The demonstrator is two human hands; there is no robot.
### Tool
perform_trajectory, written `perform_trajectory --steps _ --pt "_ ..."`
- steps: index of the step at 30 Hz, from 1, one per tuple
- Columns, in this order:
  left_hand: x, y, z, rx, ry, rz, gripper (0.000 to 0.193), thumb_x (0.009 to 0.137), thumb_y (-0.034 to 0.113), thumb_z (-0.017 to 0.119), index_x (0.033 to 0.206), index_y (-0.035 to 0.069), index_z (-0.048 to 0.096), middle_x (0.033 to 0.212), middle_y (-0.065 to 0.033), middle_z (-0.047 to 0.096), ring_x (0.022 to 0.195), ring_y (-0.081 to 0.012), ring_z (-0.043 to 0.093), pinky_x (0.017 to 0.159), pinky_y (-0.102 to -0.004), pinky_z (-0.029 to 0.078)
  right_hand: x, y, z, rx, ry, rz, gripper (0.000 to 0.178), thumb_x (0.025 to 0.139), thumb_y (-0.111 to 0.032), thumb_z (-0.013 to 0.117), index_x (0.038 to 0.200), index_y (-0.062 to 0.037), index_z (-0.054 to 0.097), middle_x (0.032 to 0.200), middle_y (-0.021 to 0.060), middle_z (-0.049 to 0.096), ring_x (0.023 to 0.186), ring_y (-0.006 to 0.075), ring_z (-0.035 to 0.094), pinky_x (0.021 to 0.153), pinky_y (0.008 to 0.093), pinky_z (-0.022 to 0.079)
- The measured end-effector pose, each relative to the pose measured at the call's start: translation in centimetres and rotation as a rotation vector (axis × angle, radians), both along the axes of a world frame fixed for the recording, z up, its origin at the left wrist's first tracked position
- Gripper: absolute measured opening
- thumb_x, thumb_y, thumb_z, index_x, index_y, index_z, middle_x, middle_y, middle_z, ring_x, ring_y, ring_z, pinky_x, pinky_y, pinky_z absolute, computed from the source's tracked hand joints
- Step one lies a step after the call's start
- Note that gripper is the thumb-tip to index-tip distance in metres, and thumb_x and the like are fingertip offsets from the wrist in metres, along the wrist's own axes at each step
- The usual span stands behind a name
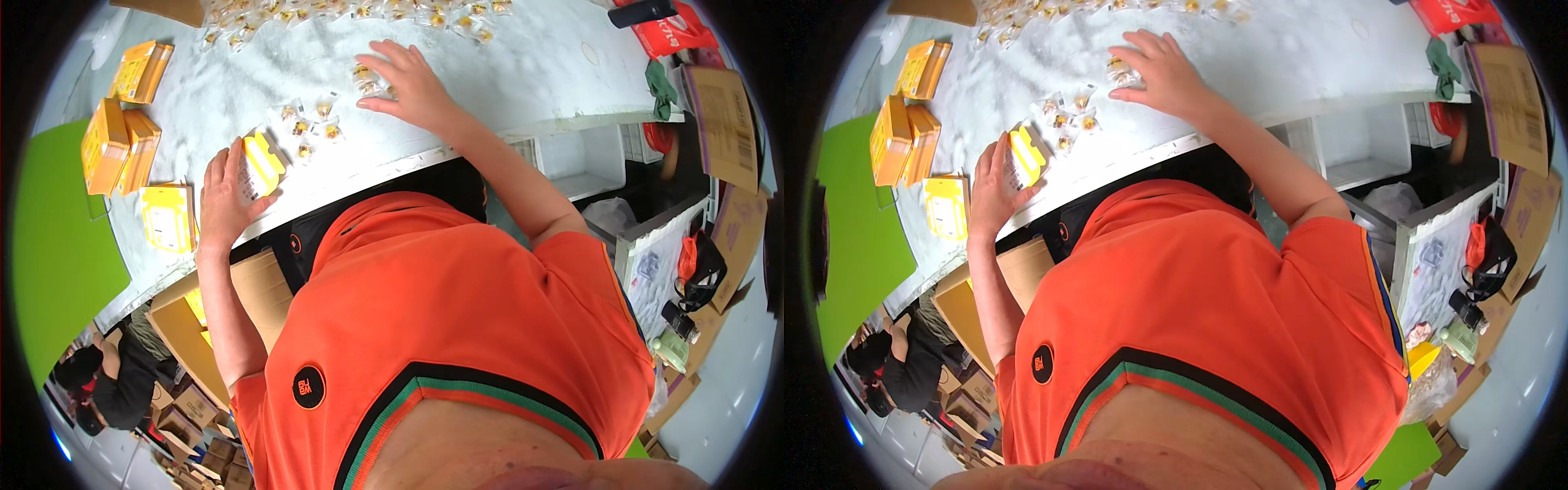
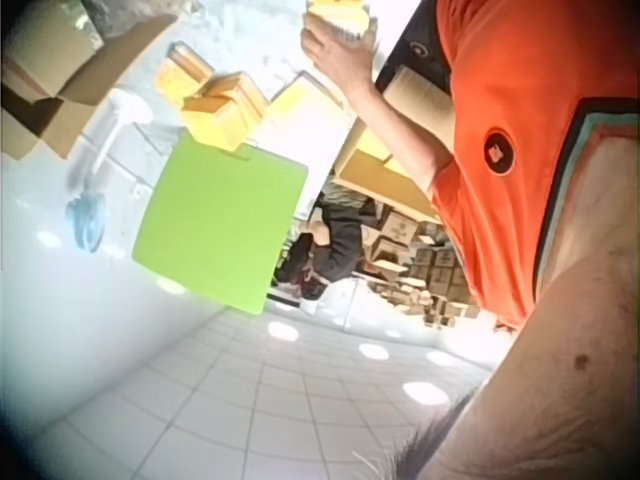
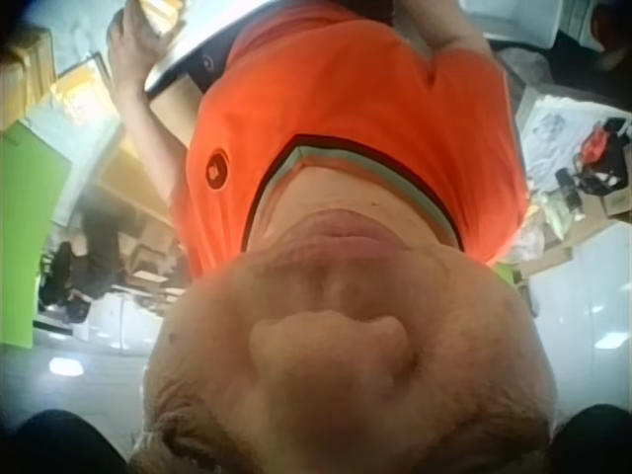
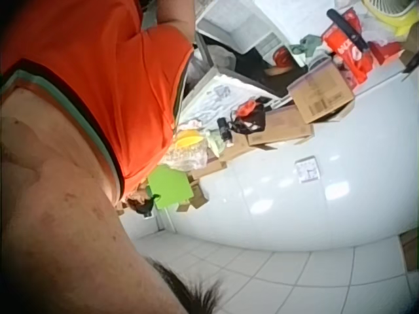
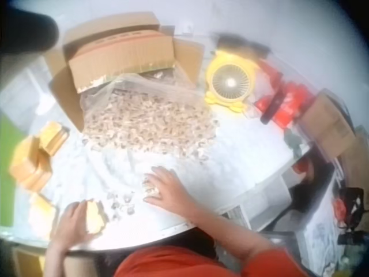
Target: Packing small individual items into boxes and then organizing those boxes into a larger shipping carton.
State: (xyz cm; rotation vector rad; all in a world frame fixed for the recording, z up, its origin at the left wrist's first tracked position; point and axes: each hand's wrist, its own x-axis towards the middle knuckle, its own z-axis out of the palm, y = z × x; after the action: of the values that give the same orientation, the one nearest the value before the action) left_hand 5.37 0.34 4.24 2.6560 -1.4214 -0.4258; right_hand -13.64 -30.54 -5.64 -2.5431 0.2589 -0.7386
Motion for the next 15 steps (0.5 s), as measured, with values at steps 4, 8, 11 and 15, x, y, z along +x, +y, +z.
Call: perform_trajectory --steps 4,8,11,15 --pt "0.1 -0.2 0.0 0.009 -0.017 0.001 0.109 0.067 0.031 0.094 0.158 0.011 0.037 0.151 -0.0212 0.047 0.141 -0.0402 0.043 0.114 -0.0496 0.042 0.4 0.1 -1.4 -0.052 0.066 0.121 0.052 0.090 -0.035 0.078 0.137 -0.0168 0.064 0.149 0.0096 0.054 0.141 0.0337 0.045 0.119 0.0570 0.031" --pt "0.2 -0.1 -0.3 0.020 -0.032 0.001 0.110 0.067 0.030 0.094 0.158 0.012 0.037 0.151 -0.0209 0.047 0.141 -0.0396 0.043 0.114 -0.0497 0.042 -1.4 -0.4 0.3 0.194 -0.005 0.128 0.055 0.086 -0.033 0.081 0.136 -0.0167 0.064 0.149 0.0099 0.054 0.138 0.0320 0.048 0.115 0.0477 0.039" --pt "0.1 -0.2 -0.1 0.034 -0.032 0.008 0.110 0.066 0.029 0.094 0.158 0.012 0.037 0.151 -0.0205 0.047 0.141 -0.0393 0.043 0.114 -0.0492 0.042 -3.8 -2.1 1.1 0.160 -0.069 -0.002 0.059 0.084 -0.032 0.083 0.137 -0.0159 0.064 0.144 0.0102 0.056 0.133 0.0303 0.053 0.109 0.0406 0.045" --pt "0.2 -0.1 -0.2 0.019 -0.023 -0.006 0.108 0.067 0.029 0.094 0.158 0.012 0.037 0.150 -0.0198 0.048 0.140 -0.0388 0.044 0.113 -0.0487 0.043 -5.4 -2.1 2.0 0.172 0.118 -0.052 0.075 0.074 -0.037 0.089 0.139 -0.0109 0.059 0.134 0.0122 0.057 0.119 0.0323 0.059 0.100 0.0414 0.050"
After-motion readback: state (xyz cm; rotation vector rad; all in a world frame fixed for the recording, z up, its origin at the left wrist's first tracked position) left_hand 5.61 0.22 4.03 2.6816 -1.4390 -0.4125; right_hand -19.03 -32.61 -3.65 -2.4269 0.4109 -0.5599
